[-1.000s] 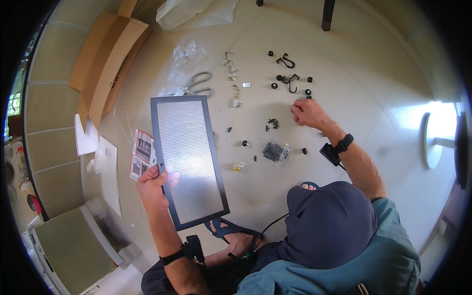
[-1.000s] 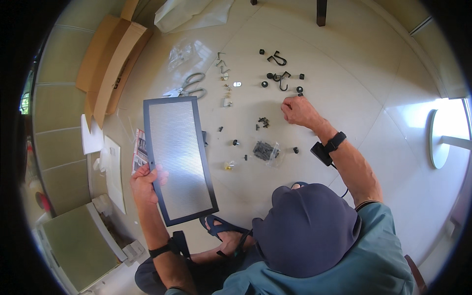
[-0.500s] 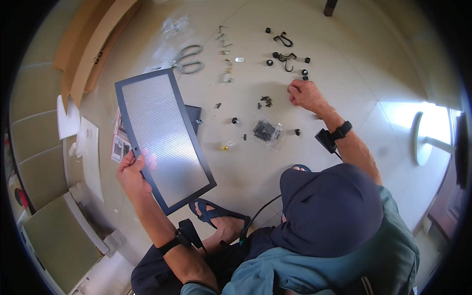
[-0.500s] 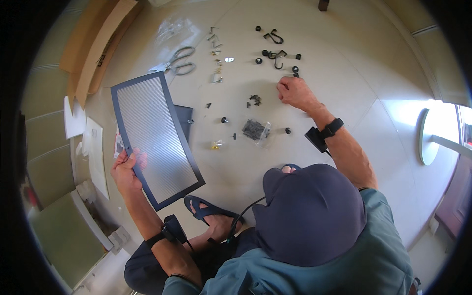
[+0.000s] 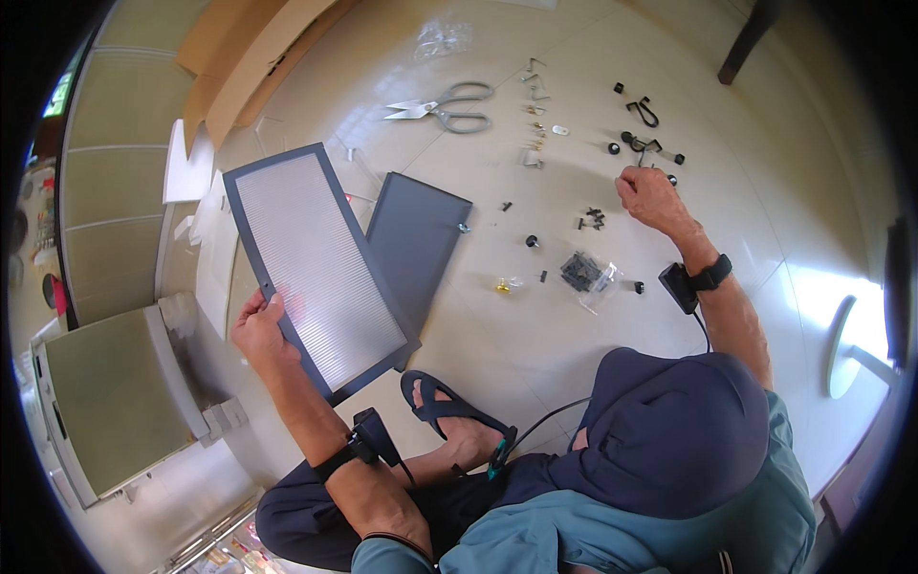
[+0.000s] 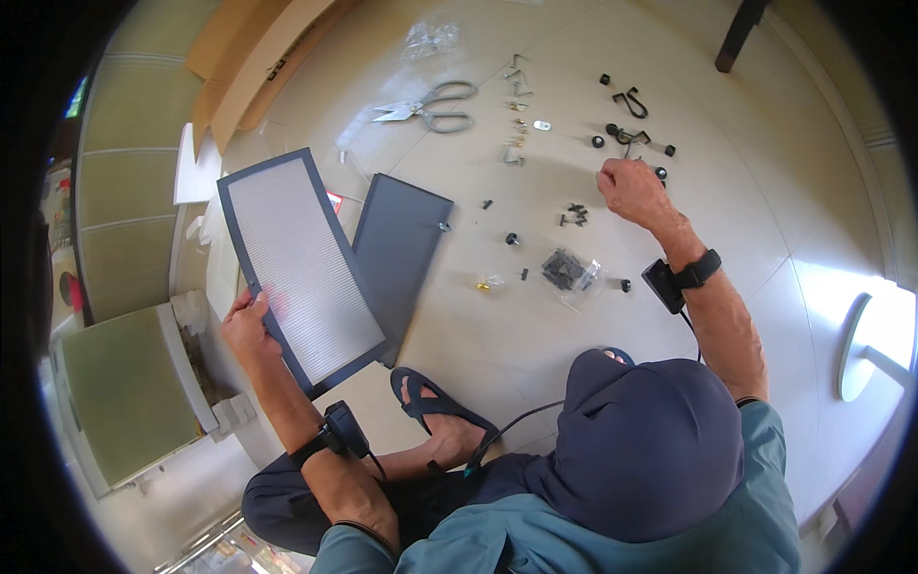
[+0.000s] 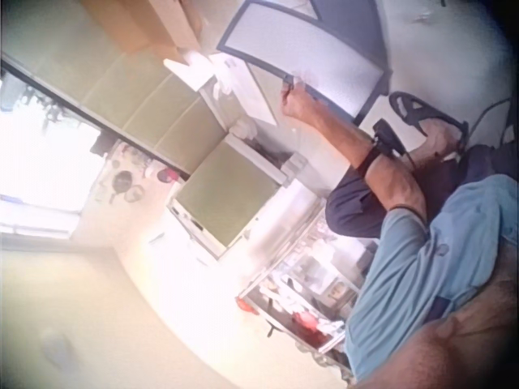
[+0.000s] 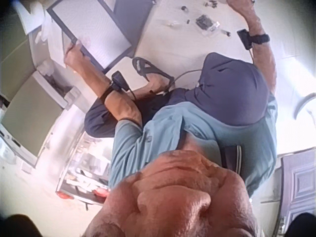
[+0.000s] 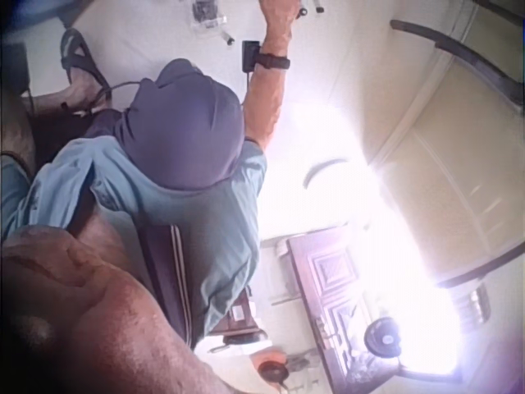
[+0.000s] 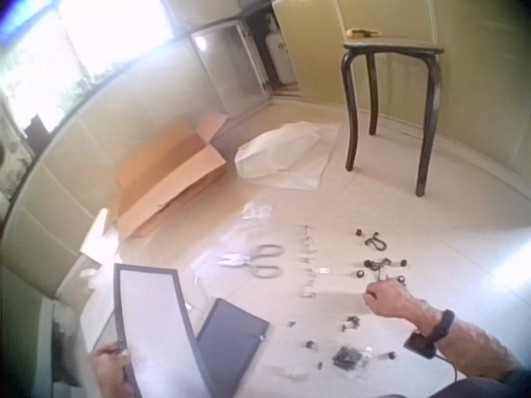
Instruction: The person fits a textured mesh panel into a rectangular frame, removes it, and uses shears to cut small yellow components from a plastic strip while seated on the floor.
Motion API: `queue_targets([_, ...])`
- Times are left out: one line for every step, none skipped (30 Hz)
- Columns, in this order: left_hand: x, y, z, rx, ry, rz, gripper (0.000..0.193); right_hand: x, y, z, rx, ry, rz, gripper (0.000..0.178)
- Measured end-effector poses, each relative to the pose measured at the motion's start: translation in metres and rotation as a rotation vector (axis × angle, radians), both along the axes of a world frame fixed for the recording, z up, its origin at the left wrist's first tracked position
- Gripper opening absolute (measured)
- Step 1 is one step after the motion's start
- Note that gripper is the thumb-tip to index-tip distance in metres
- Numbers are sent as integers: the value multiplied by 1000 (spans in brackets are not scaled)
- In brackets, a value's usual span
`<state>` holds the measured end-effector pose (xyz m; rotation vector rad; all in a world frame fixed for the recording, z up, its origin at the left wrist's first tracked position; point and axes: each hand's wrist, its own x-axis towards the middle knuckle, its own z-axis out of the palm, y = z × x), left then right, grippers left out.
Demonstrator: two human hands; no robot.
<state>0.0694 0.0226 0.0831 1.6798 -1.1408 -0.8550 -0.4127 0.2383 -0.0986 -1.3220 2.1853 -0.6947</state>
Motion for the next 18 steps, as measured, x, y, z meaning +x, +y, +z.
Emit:
queue_targets([4, 0, 0, -4, -14, 9, 23, 2, -8, 5, -24, 28, 13, 22])
queue_targets([7, 0, 1, -10, -15, 20, 23, 5, -15, 9, -49, 55, 26, 21])
queue_targets([10, 1, 3, -24, -51, 59, 23, 7, -21, 12, -55, 53, 37, 21])
queue_targets([14, 3, 5, -39, -86, 99, 23, 10, -27, 15, -67, 36, 49, 21])
queue_targets([14, 6, 7, -41, -86, 108, 23, 12, -32, 16, -76, 21, 58, 21])
queue_targets([14, 11, 11, -38, -58, 105, 24, 16, -38, 15, -79, 21, 68, 21])
queue_targets([15, 15, 12, -34, -30, 103, 25, 21, -44, 13, -116, 11, 107, 21])
queue_targets([21, 16, 12, -38, -31, 112, 25, 28, -51, 12, -156, 0, 147, 20])
queue_targets([27, 18, 10, -65, -26, 135, 27, 36, -57, 8, -159, -1, 156, 20])
queue_targets([33, 19, 7, -90, -22, 157, 28, 45, -64, 1, -166, 27, 222, 19])
queue_targets([37, 21, 7, -92, -24, 170, 28, 56, -73, -1, -174, 54, 291, 18])
queue_targets([38, 24, 10, -107, -12, 188, 28, 67, -77, 8, -164, 53, 336, 17])
queue_targets([38, 26, 14, -122, 1, 205, 29, 77, -82, 11, -172, 55, 342, 17])
queue_targets([42, 27, 14, -126, -2, 216, 29, 90, -89, 6, -207, 41, 402, 16])
queue_targets([45, 27, 12, -138, -9, 248, 29, 103, -97, 2, -239, 26, 462, 15])
queue_targets([48, 26, 11, -151, -16, 278, 29, 116, -104, -1, -242, 21, 473, 15])
queue_targets([47, 27, 11, -150, -19, 286, 29, 127, -110, -2, -288, 11, 511, 14])
queue_targets([45, 27, 10, -123, -13, 289, 29, 137, -116, -2, -335, 1, 549, 13])
